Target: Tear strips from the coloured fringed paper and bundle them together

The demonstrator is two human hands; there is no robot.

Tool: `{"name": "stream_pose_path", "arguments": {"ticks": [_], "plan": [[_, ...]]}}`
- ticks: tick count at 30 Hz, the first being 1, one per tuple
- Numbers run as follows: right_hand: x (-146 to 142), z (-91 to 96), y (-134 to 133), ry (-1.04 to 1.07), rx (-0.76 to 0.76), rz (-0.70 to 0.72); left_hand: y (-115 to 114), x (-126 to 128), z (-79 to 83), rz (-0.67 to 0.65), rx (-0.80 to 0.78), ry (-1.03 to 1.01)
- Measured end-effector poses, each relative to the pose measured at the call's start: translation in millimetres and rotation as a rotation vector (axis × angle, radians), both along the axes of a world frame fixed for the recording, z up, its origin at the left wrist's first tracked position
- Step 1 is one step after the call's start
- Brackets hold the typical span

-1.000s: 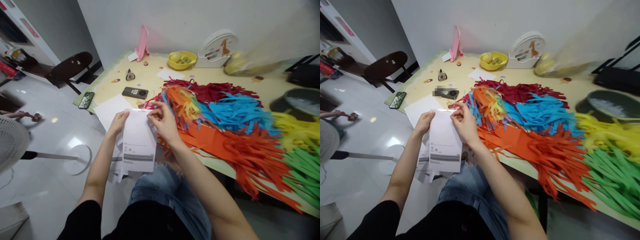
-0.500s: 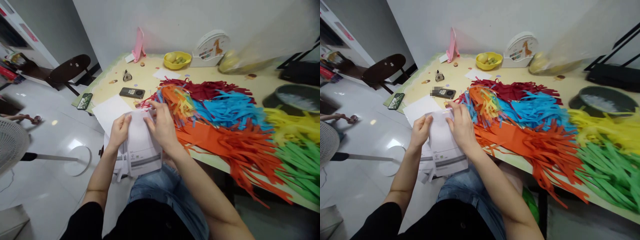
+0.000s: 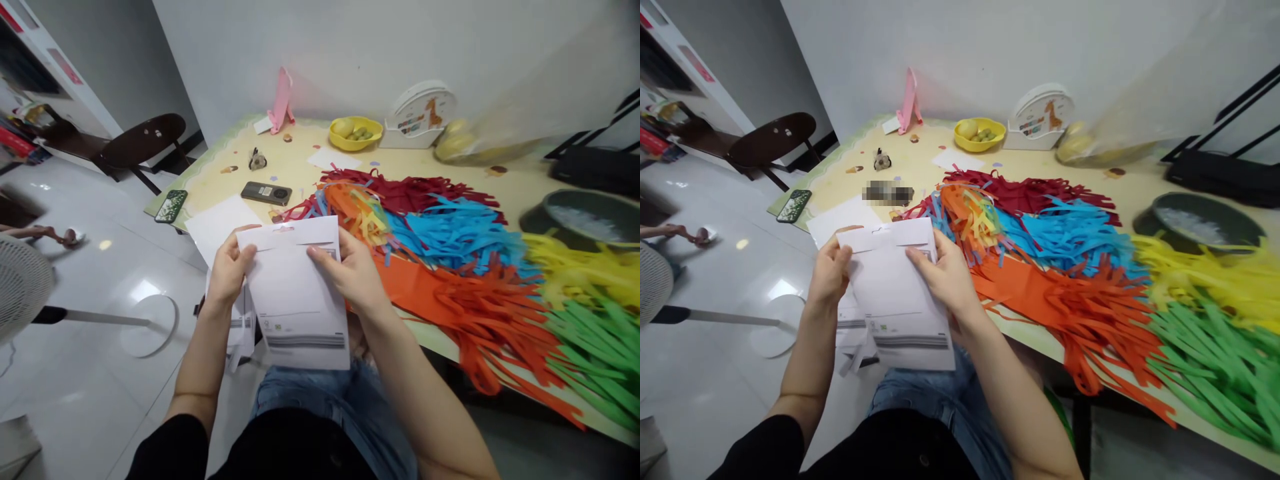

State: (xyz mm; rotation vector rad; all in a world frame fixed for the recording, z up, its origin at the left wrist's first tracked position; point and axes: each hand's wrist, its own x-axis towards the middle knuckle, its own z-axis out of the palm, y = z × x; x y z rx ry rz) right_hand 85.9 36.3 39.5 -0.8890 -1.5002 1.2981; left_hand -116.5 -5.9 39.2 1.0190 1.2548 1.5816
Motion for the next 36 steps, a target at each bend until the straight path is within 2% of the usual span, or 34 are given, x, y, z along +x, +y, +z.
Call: {"name": "stream_pose_path", "arguments": {"ticks": [3,7,10,12,13,15,16,17,18,20,22,24,26,28,31,36], "plan": [[1.6,0.6,5.9,-0.070,0.050,0.077,8.5,-3.6,-3.7,0.041,-0.030,-0.012],[10.6,7.9,9.1,-0.221,0.104,0.304,28.7,-23.1,-9.0,0.164,0.010,-0.125],[3.0,26.4,1.2,-0.405,0.230,0.216,39.5,-38.4,-16.6,0.244,0.063,-0.200],[-13.6,39.0,-2.3,-0.567,0.385,0.144,41.6,-45.4,-26.9,0.284,0.078,-0.259],[-23.6,43.1,0.3,-0.645,0.474,0.154,41.2,-48.5,-33.6,0.292,0.075,-0.277],[-40.7,44.6,19.5,-0.762,0.624,0.191,38.0,-55.3,-48.9,0.364,0.045,-0.252],[-45.7,41.7,36.7,-0.809,0.657,0.164,35.2,-59.1,-56.4,0.439,0.031,-0.216],[-47.4,36.5,57.8,-0.856,0.657,0.083,31.8,-62.6,-63.1,0.537,0.024,-0.177],[-45.8,29.1,81.1,-0.898,0.629,-0.062,27.6,-65.1,-68.6,0.635,0.025,-0.150],[-35.5,8.9,126.3,-0.998,0.500,-0.310,18.2,-62.6,-75.2,0.745,0.049,-0.025],[-21.4,-16.2,157.6,-1.113,0.324,-0.326,9.4,-45.1,-76.7,0.681,0.081,0.295],[-8.9,-41.6,169.7,-1.172,0.226,-0.280,3.9,-12.9,-75.6,0.452,0.063,0.741],[0.5,-62.4,167.8,-1.167,0.224,-0.258,2.4,25.3,-74.2,0.150,-0.034,1.060],[9.1,-74.6,161.9,-1.133,0.272,-0.256,3.7,57.1,-73.6,-0.051,-0.157,1.259],[27.0,-74.6,158.0,-1.085,0.333,-0.245,7.0,77.0,-73.3,-0.168,-0.253,1.433],[72.5,-44.3,143.7,-0.893,0.496,-0.246,10.2,59.4,-69.2,-0.202,-0.228,1.515]]}}
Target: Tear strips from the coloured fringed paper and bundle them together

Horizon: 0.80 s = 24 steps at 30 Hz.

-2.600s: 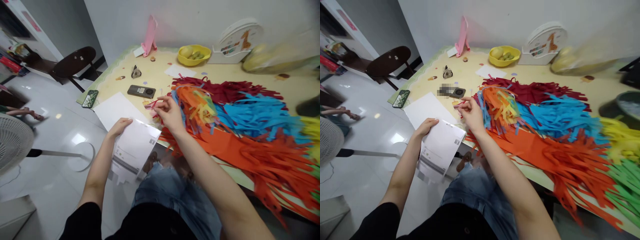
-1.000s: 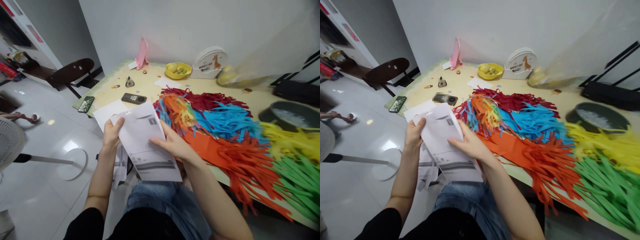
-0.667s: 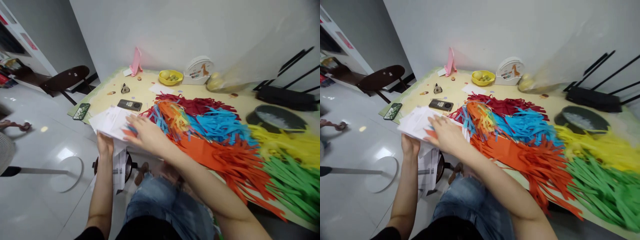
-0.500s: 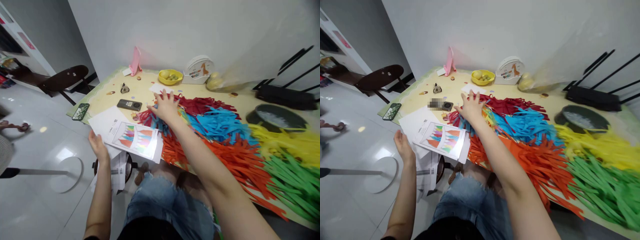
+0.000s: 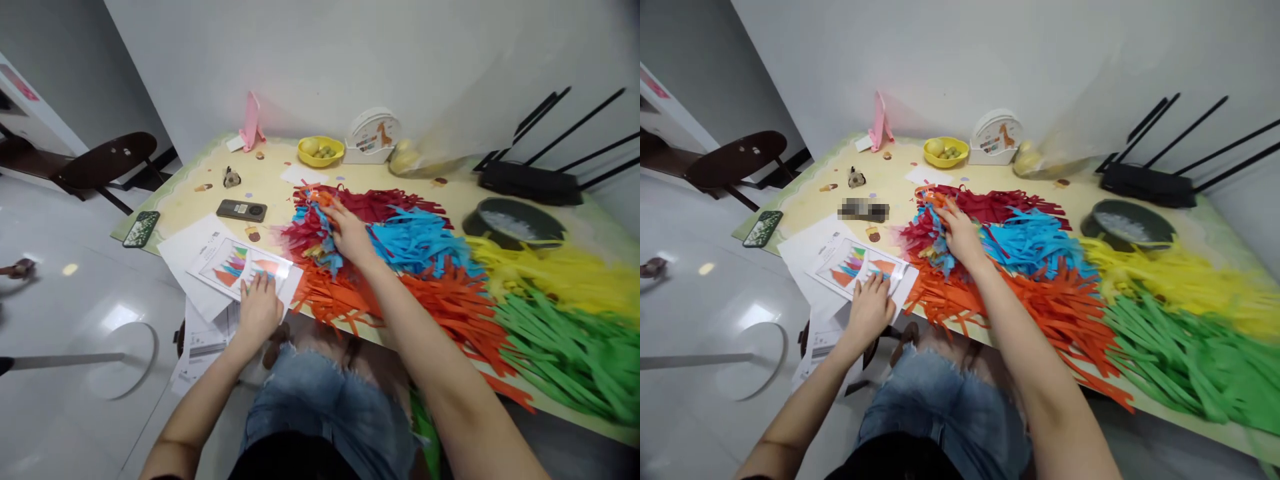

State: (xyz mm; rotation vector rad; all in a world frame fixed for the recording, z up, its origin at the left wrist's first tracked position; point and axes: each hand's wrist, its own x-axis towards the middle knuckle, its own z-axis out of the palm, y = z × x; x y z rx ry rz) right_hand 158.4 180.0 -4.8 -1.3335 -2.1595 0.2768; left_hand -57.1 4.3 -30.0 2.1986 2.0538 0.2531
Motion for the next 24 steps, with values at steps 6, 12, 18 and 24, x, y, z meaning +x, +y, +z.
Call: {"name": "stream_pose_path", "arguments": {"ticks": [6,12,18,24], "plan": [[28.0,23.1,-83.4,0.076,0.109,0.195,0.1,-22.9,3.5,-0.056,0.221,-0.103],[15.2,0.2,-143.1,-0.071,0.063,0.533,-1.1,-26.9,7.1,-0.060,0.412,-0.179],[-6.3,14.6,-134.7,-0.207,-0.128,0.531,-2.5,-19.6,9.6,-0.108,0.455,-0.164],[-29.1,37.9,-123.9,-0.041,-0.313,0.394,-5.1,-25.5,6.7,-0.216,0.396,-0.191]]}}
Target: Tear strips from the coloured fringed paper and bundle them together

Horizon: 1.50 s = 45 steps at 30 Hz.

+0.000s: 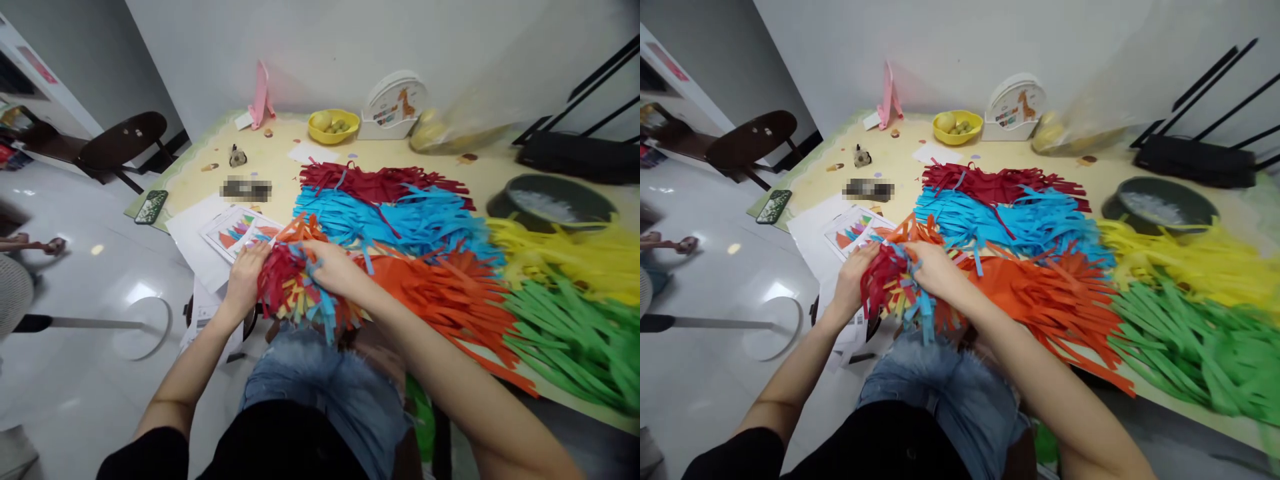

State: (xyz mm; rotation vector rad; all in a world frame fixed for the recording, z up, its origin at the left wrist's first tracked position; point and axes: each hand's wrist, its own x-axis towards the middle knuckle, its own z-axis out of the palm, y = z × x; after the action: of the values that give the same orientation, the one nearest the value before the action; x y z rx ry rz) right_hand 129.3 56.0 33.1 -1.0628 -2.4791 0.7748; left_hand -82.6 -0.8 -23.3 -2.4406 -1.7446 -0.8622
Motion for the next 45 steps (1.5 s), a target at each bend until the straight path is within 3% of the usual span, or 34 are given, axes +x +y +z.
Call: {"name": "stream_pose_path", "arguments": {"ticks": [3,6,10,13,16,19,21,24,29,32,36,39,42,45], "plan": [[-14.2,-6.3,-13.0,-0.137,0.200,0.095,-0.5,-5.0,0.1,-0.026,-0.005,-0.027],[-24.5,-14.7,-24.5,-0.277,0.500,0.062,0.3,-5.0,-1.0,-0.010,0.034,-0.043],[-28.8,-10.6,-18.2,-0.366,0.580,0.119,8.7,-0.4,4.9,0.049,0.039,-0.054],[-24.6,18.6,10.6,-0.307,0.584,0.086,24.4,0.8,31.8,0.083,0.061,-0.086],[-20.5,63.8,53.3,-0.218,0.543,0.003,49.0,-0.6,77.1,0.120,0.054,-0.090],[-23.5,99.1,86.3,-0.249,0.437,0.003,75.3,-2.8,118.0,0.133,-0.072,-0.034],[-28.3,110.8,94.9,-0.230,0.440,-0.009,88.0,-5.2,134.3,0.127,-0.137,-0.022],[-34.0,120.8,96.0,-0.142,0.520,-0.011,96.4,-12.9,144.9,0.096,-0.154,-0.072],[-40.0,147.7,98.9,-0.099,0.518,0.003,95.1,-30.6,155.6,0.097,-0.150,-0.172],[-51.8,153.3,90.6,-0.134,0.524,0.032,91.5,-34.0,158.6,0.113,-0.076,-0.138],[-69.3,131.5,72.2,-0.221,0.556,0.015,79.1,-25.0,144.7,0.223,0.016,-0.010],[-73.8,108.3,70.2,-0.195,0.512,-0.105,66.1,-12.1,124.4,0.357,0.006,0.058],[-71.9,89.1,68.4,-0.115,0.340,-0.199,55.1,-3.2,107.0,0.435,-0.027,0.103],[-64.4,72.9,55.0,-0.057,0.133,-0.057,46.2,-4.7,99.3,0.441,-0.023,0.070]]}}
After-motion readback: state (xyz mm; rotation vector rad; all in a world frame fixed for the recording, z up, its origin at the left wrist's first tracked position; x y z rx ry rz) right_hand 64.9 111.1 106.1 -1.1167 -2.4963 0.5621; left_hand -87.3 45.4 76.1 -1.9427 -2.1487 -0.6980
